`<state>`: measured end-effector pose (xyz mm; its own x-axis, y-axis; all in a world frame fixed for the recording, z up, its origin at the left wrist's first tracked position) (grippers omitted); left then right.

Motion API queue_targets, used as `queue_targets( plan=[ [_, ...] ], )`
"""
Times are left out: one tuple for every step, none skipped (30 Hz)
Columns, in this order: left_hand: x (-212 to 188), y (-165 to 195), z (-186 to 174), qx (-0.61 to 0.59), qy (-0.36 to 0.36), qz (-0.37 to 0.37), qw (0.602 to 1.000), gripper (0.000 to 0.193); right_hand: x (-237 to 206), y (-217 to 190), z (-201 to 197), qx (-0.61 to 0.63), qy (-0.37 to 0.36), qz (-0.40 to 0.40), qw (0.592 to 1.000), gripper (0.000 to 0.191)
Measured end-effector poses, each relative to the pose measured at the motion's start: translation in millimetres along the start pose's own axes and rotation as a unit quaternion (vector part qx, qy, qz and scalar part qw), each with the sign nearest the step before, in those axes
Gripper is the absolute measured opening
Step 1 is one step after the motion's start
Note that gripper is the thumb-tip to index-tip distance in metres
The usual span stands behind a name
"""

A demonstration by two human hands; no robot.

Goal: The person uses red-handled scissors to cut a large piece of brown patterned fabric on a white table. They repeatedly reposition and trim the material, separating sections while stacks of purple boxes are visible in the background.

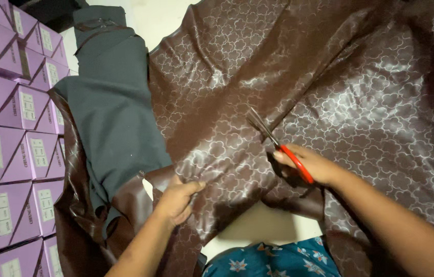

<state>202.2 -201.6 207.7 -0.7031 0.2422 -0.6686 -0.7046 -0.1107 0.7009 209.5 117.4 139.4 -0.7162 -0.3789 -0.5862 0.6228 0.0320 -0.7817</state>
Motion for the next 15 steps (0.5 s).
queue_targets(
  plan=[
    [1.3,2.6,-5.6,0.011,0.001,0.006,1.0,0.067,-7.6,4.0,-3.4,-0.01,-0.007,0.017,1.0,0.056],
    [2.9,4.9,-10.4,0.021,0.003,0.014,1.0,0.068,-13.5,7.0,-5.7,-0.021,-0.013,0.035,0.999,0.058],
    [3.5,6.0,-14.7,0.026,0.003,0.012,1.0,0.065,-19.5,11.4,-7.2,0.015,-0.011,0.069,0.997,0.057],
    [4.0,6.4,-18.9,0.031,0.005,0.009,0.999,0.062,-26.5,16.3,-8.0,0.05,-0.009,0.103,0.993,0.057],
    [4.9,6.9,-21.5,0.036,0.006,0.007,0.999,0.06,-32.1,20.5,-7.8,0.086,-0.006,0.137,0.987,0.057],
    [5.1,8.1,-23.5,0.034,0.013,0.011,0.999,0.061,-36.4,21.9,-6.9,0.103,-0.005,0.144,0.984,0.057],
    [4.3,9.7,-24.9,0.031,0.019,0.015,0.999,0.062,-40.6,23.7,-5.7,0.121,-0.003,0.152,0.981,0.058],
    [3.7,11.6,-24.9,0.029,0.025,0.019,0.999,0.064,-43.9,25.9,-4.3,0.139,-0.002,0.16,0.977,0.058],
    [3.1,14.3,-21.6,0.033,0.011,0.026,0.999,0.063,-46.1,28.1,-1.9,0.143,-0.009,0.166,0.976,0.059],
    [1.9,18.4,-18.3,0.036,-0.002,0.033,0.999,0.062,-46.9,29.9,0.8,0.147,-0.016,0.173,0.974,0.06],
    [-0.4,22.9,-14.7,0.04,-0.015,0.041,0.998,0.062,-46.8,31.9,3.6,0.15,-0.024,0.179,0.972,0.06],
    [-3.5,26.3,-12.1,0.042,-0.014,0.036,0.998,0.061,-44.9,31.4,6.3,0.157,-0.035,0.16,0.974,0.061],
    [-6.1,30.3,-8.6,0.045,-0.012,0.033,0.998,0.061,-42.0,30.9,8.5,0.164,-0.045,0.141,0.975,0.062],
    [-8.6,33.9,-3.6,0.048,-0.012,0.029,0.998,0.06,-39.2,31.0,10.0,0.171,-0.055,0.123,0.976,0.062],
    [-5.8,45.9,-3.0,0.048,-0.012,0.028,0.998,0.06,-35.0,31.2,11.3,0.186,-0.064,0.11,0.974,0.065]
  ],
)
Point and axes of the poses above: each hand's wrist, its own x-axis towards the middle knuckle, its own z-axis out of the palm, y = z × x, the point moved 6 cm from there along x, towards the middle knuckle, and after that the axes turned 8 degrees about x, right-handed, at the moved point
